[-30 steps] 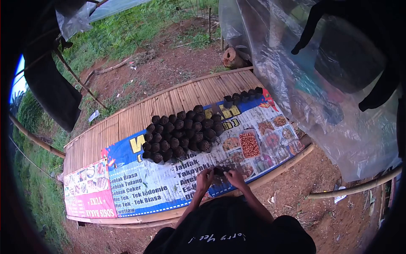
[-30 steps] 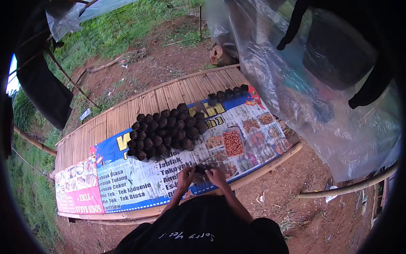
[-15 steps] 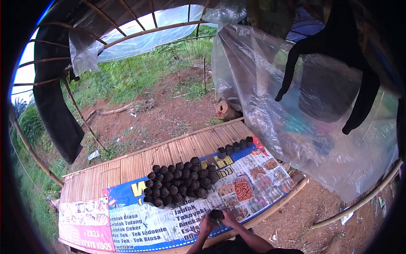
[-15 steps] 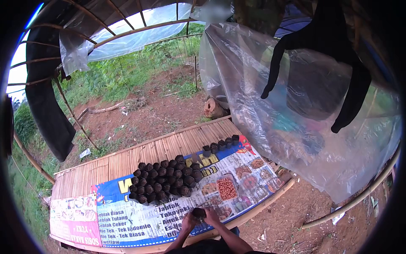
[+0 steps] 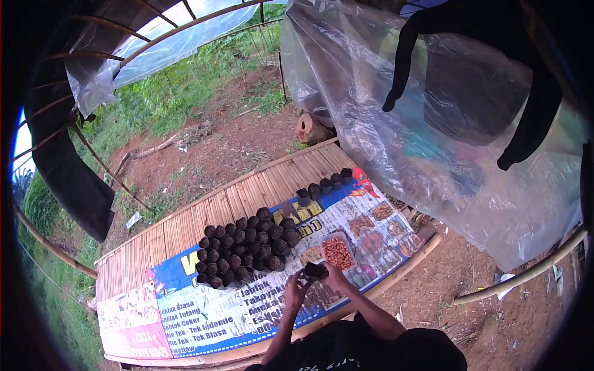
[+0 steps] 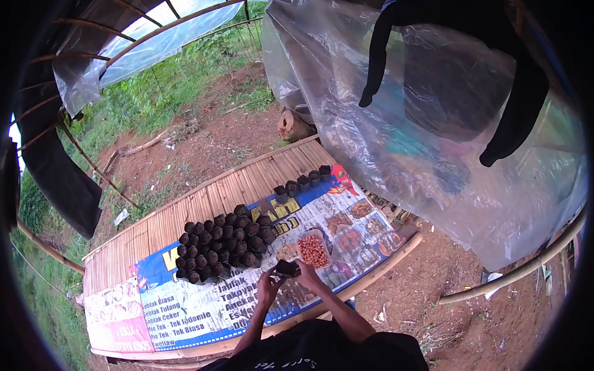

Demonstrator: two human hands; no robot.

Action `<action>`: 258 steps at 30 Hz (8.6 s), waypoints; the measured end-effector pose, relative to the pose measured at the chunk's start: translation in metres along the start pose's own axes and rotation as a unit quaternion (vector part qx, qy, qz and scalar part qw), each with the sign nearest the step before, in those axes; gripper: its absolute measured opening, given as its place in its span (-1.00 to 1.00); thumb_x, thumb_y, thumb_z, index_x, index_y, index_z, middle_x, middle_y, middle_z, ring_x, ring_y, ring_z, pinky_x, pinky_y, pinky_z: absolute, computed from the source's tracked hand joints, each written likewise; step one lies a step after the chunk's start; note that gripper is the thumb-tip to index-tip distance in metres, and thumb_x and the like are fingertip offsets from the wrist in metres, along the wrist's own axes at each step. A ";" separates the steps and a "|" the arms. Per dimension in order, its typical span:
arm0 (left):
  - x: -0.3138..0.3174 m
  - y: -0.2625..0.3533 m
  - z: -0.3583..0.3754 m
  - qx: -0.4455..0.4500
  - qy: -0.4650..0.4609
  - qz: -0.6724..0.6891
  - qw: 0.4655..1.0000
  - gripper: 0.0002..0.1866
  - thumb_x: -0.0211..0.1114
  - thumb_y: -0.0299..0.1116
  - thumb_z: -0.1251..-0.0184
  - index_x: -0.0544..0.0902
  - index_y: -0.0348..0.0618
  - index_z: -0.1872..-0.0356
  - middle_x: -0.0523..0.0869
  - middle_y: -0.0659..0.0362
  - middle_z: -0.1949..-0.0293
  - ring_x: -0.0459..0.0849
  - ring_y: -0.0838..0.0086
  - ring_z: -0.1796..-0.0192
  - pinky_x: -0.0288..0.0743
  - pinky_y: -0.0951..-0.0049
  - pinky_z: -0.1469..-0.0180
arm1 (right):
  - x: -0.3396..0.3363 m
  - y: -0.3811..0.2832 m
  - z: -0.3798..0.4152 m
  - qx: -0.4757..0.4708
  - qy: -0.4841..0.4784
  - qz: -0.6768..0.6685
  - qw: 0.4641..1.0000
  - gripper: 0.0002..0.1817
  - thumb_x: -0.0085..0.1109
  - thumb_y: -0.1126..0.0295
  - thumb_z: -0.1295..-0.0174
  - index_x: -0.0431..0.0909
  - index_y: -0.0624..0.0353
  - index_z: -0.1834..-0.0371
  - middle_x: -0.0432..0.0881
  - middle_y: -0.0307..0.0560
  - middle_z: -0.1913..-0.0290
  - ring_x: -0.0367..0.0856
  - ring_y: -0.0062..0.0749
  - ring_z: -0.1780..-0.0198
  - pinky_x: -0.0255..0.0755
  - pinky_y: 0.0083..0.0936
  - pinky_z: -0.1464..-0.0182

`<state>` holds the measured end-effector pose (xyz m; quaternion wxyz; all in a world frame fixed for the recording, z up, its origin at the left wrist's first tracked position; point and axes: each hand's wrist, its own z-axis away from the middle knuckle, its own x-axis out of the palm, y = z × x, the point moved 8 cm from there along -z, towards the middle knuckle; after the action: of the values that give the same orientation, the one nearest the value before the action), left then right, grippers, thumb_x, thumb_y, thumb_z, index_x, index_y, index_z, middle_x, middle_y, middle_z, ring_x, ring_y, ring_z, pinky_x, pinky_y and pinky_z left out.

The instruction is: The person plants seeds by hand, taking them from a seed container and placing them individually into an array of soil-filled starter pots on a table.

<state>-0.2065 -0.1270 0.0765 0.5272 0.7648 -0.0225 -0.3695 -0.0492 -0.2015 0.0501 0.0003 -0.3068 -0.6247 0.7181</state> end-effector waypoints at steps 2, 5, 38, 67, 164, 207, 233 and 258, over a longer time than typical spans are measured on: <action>0.009 0.033 -0.026 0.026 0.000 0.016 1.000 -0.34 0.58 -0.43 0.09 0.58 -0.17 -0.17 0.66 0.08 0.22 0.61 0.44 0.44 0.55 0.41 0.34 | -0.037 -0.010 -0.012 -0.009 0.003 -0.049 0.999 -0.37 0.52 0.48 0.13 0.48 0.19 -0.09 0.70 0.05 0.12 0.71 -0.21 0.05 0.55 -0.35 0.00; 0.033 0.079 -0.063 0.064 -0.006 0.029 0.998 -0.38 0.56 -0.46 0.05 0.58 -0.18 -0.14 0.66 0.09 0.23 0.62 0.41 0.43 0.54 0.38 0.31 | -0.090 -0.013 -0.031 -0.023 0.032 -0.018 0.999 -0.36 0.54 0.47 0.12 0.47 0.20 -0.09 0.70 0.01 0.08 0.71 -0.32 0.03 0.56 -0.40 -0.01; 0.314 0.035 -0.281 -0.030 -0.079 0.093 0.992 -0.30 0.37 -0.46 -0.15 0.30 -0.24 -0.34 0.60 -0.08 -0.16 0.75 0.24 0.09 0.65 0.33 0.14 | -0.262 0.159 -0.232 0.058 0.172 0.018 0.983 -0.45 0.43 0.67 0.17 0.55 0.19 -0.01 0.70 0.02 0.20 0.69 -0.12 0.07 0.56 -0.31 0.02; 0.157 0.051 -0.100 -0.198 0.077 0.146 0.966 -0.69 0.41 -0.38 -0.23 0.63 -0.15 0.01 0.63 0.29 0.45 0.54 0.67 0.42 0.45 0.58 0.33 | -0.185 0.116 -0.044 0.115 0.033 -0.209 0.971 -0.83 0.22 0.55 -0.24 0.69 0.30 0.12 0.72 -0.10 0.29 0.58 -0.57 0.60 0.44 -0.62 0.60; -0.065 -0.103 0.069 -0.208 0.009 0.044 0.977 -0.57 0.37 -0.28 -0.17 0.56 -0.20 -0.05 0.74 -0.09 0.40 0.75 0.09 0.32 0.61 0.20 0.24 | 0.115 -0.030 0.030 -0.028 -0.028 0.184 0.982 -0.76 0.10 0.17 -0.28 0.54 0.12 0.26 0.68 0.12 0.41 0.66 0.16 0.30 0.50 -0.03 0.25; -0.076 -0.059 0.063 -0.154 0.040 0.037 0.987 -0.56 0.34 -0.51 -0.14 0.52 -0.15 -0.10 0.71 0.03 0.51 0.65 0.29 0.52 0.47 0.30 0.42 | 0.101 -0.042 0.044 -0.066 0.004 0.178 0.982 -0.80 0.09 0.29 -0.29 0.52 0.19 0.36 0.62 0.21 0.50 0.63 0.18 0.42 0.47 0.00 0.37; -0.062 -0.030 0.068 0.009 -0.054 -0.104 0.993 -0.74 0.50 -0.40 0.11 0.74 -0.03 0.29 0.48 0.07 0.18 0.51 0.16 0.05 0.43 0.20 -0.05 | 0.046 -0.010 0.016 -0.101 0.105 0.207 0.967 -0.77 0.20 0.50 -0.18 0.58 0.15 0.09 0.50 0.03 0.07 0.45 -0.01 -0.09 0.34 -0.18 -0.16; -0.075 -0.066 0.072 -0.123 0.089 -0.018 0.988 -0.77 0.40 -0.29 -0.19 0.69 -0.26 0.26 0.73 0.03 0.43 0.73 0.21 0.33 0.53 0.26 0.24 | 0.091 -0.072 0.039 -0.119 -0.038 0.143 0.982 -0.83 0.30 0.37 -0.12 0.66 0.04 0.21 0.70 -0.13 0.26 0.59 -0.18 0.17 0.44 -0.24 0.05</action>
<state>-0.3270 -0.1229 0.0501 0.6105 0.7242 0.0841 -0.3096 -0.1680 -0.1856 0.0760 -0.1621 -0.3633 -0.6549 0.6425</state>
